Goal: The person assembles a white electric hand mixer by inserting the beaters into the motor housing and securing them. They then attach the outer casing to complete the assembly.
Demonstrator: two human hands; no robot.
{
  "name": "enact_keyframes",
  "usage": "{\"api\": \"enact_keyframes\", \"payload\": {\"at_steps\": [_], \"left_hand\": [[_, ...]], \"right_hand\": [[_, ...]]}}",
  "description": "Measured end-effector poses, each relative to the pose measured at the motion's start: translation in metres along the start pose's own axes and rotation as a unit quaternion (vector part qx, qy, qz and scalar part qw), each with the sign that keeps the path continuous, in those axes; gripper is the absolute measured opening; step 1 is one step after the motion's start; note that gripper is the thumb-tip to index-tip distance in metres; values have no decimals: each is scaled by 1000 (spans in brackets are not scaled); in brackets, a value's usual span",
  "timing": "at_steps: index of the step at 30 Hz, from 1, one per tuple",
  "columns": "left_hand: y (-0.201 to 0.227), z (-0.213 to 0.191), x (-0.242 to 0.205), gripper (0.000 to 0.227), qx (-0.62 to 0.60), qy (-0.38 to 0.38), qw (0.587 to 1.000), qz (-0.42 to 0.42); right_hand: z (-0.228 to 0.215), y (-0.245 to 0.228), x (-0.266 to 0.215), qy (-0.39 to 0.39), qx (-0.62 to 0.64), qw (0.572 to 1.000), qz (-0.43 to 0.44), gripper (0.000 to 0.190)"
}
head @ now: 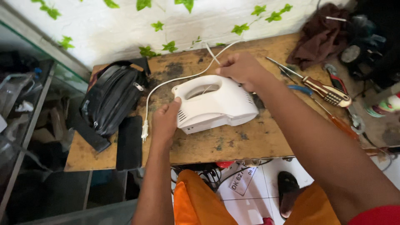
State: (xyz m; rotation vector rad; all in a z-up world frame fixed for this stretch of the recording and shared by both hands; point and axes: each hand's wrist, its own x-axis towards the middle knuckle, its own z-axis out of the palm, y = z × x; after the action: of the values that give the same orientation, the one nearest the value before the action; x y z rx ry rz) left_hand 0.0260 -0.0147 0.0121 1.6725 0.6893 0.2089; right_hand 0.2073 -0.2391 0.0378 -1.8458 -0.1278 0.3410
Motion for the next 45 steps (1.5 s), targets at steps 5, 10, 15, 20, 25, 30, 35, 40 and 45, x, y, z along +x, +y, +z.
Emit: {"api": "enact_keyframes", "payload": {"at_steps": [5, 10, 15, 20, 25, 30, 35, 40, 45], "left_hand": [[-7, -1, 17, 47, 64, 33, 997, -8], [-11, 5, 16, 69, 106, 41, 992, -58], [10, 10, -2, 54, 81, 40, 995, -34], [8, -6, 5, 58, 105, 28, 994, 8], [-66, 6, 31, 47, -61, 36, 992, 105], [-21, -2, -22, 44, -122, -12, 980, 154], [-31, -15, -29, 67, -138, -73, 979, 134], [-50, -24, -33, 59, -175, -160, 937, 256], [-62, -11, -24, 55, -147, -79, 946, 279]], "right_hand": [[3, 4, 1, 34, -87, 995, -36, 26], [-9, -7, -40, 32, -70, 996, -42, 28], [-32, -2, -80, 25, -76, 990, -116, 29], [-34, 31, -125, -18, -26, 989, -145, 48], [-7, 54, -145, -52, 15, 972, -229, 72], [-6, 53, -149, 3, -69, 959, -275, 73], [2, 58, -150, 3, -34, 947, -318, 75], [0, 69, -148, 6, -24, 945, -325, 73], [-5, 74, -142, 22, -104, 925, -366, 76]]}}
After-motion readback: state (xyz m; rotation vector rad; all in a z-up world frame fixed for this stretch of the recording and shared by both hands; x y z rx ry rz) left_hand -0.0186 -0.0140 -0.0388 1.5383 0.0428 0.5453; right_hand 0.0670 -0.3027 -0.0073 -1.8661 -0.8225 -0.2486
